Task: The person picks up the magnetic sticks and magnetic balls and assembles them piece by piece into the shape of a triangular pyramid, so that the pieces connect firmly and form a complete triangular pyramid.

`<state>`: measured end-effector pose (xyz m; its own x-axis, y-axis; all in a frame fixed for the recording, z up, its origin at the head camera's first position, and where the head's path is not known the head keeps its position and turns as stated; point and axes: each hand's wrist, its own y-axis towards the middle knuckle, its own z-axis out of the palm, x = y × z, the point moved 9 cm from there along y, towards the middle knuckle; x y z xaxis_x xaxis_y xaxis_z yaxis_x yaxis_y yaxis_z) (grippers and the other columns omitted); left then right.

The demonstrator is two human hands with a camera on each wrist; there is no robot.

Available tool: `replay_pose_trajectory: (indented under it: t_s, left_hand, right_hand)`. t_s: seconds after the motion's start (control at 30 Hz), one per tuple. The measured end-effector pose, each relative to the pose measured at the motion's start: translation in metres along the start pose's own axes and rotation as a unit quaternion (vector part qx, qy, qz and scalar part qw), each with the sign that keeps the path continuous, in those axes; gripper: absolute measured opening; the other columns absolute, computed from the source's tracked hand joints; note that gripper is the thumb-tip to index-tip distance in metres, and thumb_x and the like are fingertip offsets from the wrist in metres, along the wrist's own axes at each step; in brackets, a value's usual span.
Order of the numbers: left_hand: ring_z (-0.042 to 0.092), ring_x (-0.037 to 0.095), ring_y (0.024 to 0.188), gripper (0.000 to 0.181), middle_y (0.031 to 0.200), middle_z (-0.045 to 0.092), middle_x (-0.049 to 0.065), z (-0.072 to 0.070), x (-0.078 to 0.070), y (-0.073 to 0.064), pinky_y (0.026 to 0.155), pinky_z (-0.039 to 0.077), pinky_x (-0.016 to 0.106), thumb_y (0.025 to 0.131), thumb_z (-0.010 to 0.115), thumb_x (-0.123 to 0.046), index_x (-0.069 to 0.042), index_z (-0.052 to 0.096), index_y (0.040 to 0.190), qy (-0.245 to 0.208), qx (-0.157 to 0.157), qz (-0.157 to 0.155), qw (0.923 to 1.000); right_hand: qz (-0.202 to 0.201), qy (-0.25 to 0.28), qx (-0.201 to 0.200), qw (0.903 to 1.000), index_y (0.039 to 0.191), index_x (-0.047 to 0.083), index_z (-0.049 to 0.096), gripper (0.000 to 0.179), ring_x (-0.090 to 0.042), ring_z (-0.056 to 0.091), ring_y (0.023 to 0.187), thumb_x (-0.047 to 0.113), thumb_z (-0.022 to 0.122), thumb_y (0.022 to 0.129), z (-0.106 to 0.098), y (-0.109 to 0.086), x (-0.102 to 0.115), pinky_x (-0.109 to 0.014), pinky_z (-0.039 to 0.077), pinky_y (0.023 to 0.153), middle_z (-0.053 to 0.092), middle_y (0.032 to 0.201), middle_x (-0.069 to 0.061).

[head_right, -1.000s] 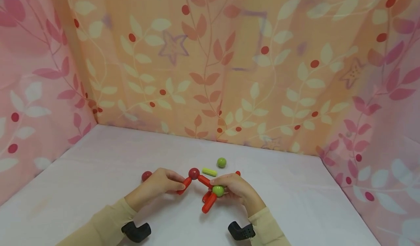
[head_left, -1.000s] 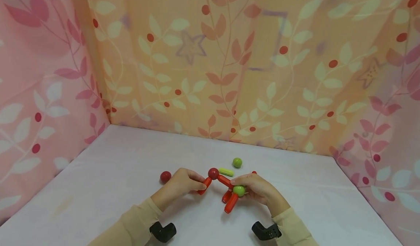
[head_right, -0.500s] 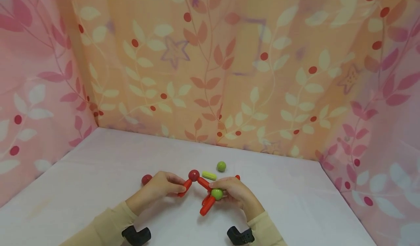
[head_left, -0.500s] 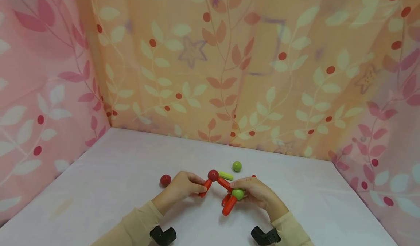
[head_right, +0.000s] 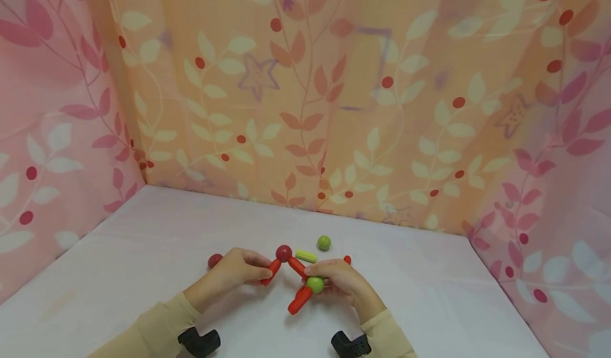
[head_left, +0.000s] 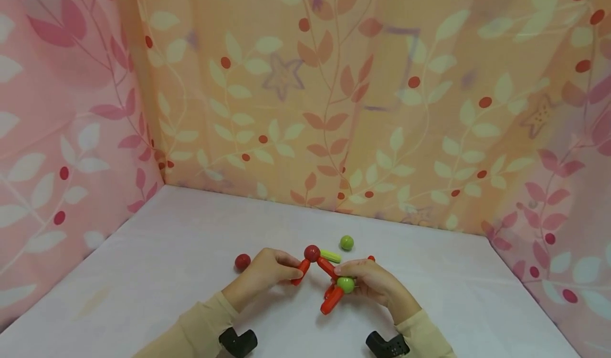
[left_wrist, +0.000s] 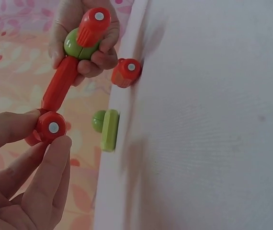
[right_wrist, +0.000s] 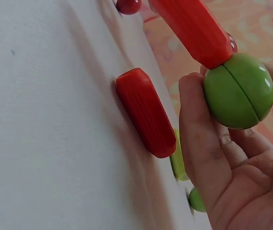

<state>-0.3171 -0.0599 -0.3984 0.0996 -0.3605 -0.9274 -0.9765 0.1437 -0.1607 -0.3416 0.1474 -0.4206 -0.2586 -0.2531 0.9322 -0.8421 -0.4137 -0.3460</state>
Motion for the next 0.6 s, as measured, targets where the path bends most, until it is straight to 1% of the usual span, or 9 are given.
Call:
replay_pose_trajectory:
  t_s: [0.13, 0.3, 0.47, 0.6]
  left_hand:
    - [0.064, 0.012, 0.075, 0.02, 0.085, 0.075, 0.003, 0.0, 0.0, 0.0, 0.072, 0.054, 0.029, 0.083, 0.079, -0.018, -0.007, 0.077, 0.101, 0.0, -0.001, 0.0, 1.0]
    - [0.065, 0.013, 0.075, 0.021, 0.088, 0.075, 0.002, 0.001, -0.001, 0.001, 0.073, 0.056, 0.029, 0.084, 0.079, -0.018, -0.007, 0.077, 0.102, -0.006, 0.002, 0.002, 1.0]
    - [0.065, 0.013, 0.075, 0.021, 0.088, 0.075, 0.002, 0.001, -0.001, 0.001, 0.074, 0.056, 0.03, 0.084, 0.078, -0.018, -0.008, 0.076, 0.102, -0.002, 0.005, 0.004, 1.0]
    - [0.064, 0.013, 0.075, 0.02, 0.086, 0.075, 0.002, 0.0, 0.0, 0.001, 0.073, 0.054, 0.029, 0.084, 0.078, -0.018, -0.008, 0.077, 0.102, 0.001, 0.007, 0.002, 1.0]
  right_hand:
    - [0.0, 0.005, 0.008, 1.0, 0.109, 0.003, 0.074, 0.031, -0.013, 0.068, 0.084, 0.028, 0.068, 0.092, 0.002, 0.001, 0.0, -0.03, 0.059, 0.082, 0.076, 0.092, -0.003]
    - [-0.003, 0.026, 0.022, 0.9994, 0.108, 0.004, 0.074, 0.027, -0.014, 0.07, 0.085, 0.025, 0.067, 0.094, 0.003, 0.0, 0.001, -0.032, 0.059, 0.084, 0.076, 0.092, -0.002]
    - [-0.002, 0.043, 0.045, 0.9981, 0.106, 0.007, 0.075, 0.023, -0.013, 0.071, 0.085, 0.025, 0.067, 0.094, 0.008, -0.002, 0.0, -0.029, 0.059, 0.083, 0.076, 0.091, -0.001]
    - [0.002, 0.048, 0.054, 0.9974, 0.105, 0.009, 0.076, 0.022, -0.013, 0.071, 0.085, 0.026, 0.067, 0.094, 0.011, 0.0, -0.002, -0.027, 0.058, 0.083, 0.076, 0.091, -0.001]
